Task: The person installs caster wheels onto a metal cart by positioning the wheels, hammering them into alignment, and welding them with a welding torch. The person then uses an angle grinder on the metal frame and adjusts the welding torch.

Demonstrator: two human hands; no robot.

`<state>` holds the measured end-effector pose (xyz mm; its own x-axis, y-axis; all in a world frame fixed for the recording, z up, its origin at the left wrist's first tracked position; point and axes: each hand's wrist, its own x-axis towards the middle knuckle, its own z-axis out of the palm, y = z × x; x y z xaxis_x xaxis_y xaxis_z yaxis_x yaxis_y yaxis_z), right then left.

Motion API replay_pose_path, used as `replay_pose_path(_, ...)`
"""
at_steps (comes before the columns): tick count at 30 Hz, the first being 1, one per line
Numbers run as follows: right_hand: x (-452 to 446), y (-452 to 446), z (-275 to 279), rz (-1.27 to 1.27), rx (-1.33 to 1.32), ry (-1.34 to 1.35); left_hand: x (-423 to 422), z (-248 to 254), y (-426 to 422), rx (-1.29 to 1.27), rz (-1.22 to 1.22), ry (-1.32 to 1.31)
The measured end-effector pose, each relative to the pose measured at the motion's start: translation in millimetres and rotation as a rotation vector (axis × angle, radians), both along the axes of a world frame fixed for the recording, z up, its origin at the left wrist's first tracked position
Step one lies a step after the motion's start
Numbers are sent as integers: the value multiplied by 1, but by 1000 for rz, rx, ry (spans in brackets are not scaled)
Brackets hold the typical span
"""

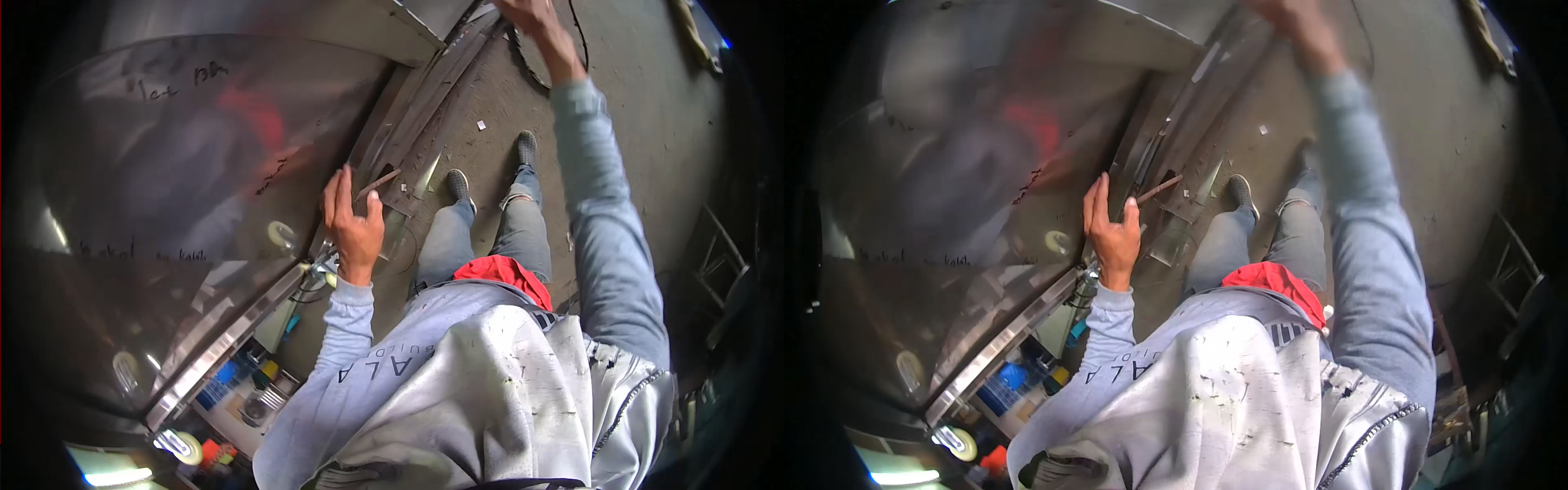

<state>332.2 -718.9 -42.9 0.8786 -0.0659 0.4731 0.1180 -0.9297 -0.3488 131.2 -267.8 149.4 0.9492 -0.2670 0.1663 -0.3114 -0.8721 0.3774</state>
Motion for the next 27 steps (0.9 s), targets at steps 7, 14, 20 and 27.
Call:
replay_pose_path(7, -182, 198, 50, -263, 1652, -102, 20, -39, 24, 95, 2, 57)
replay_pose_path(14, -200, 331, 16, -344, 2081, 16, 29, -43, 26, 194, -108, 15)
replay_pose_path(20, -198, 362, 14, -213, 2210, 52, 27, -52, 32, 169, -91, 3)
replay_pose_path(27, -205, 354, 29, -149, 2416, -417, 31, -54, 26, 165, -42, -27)
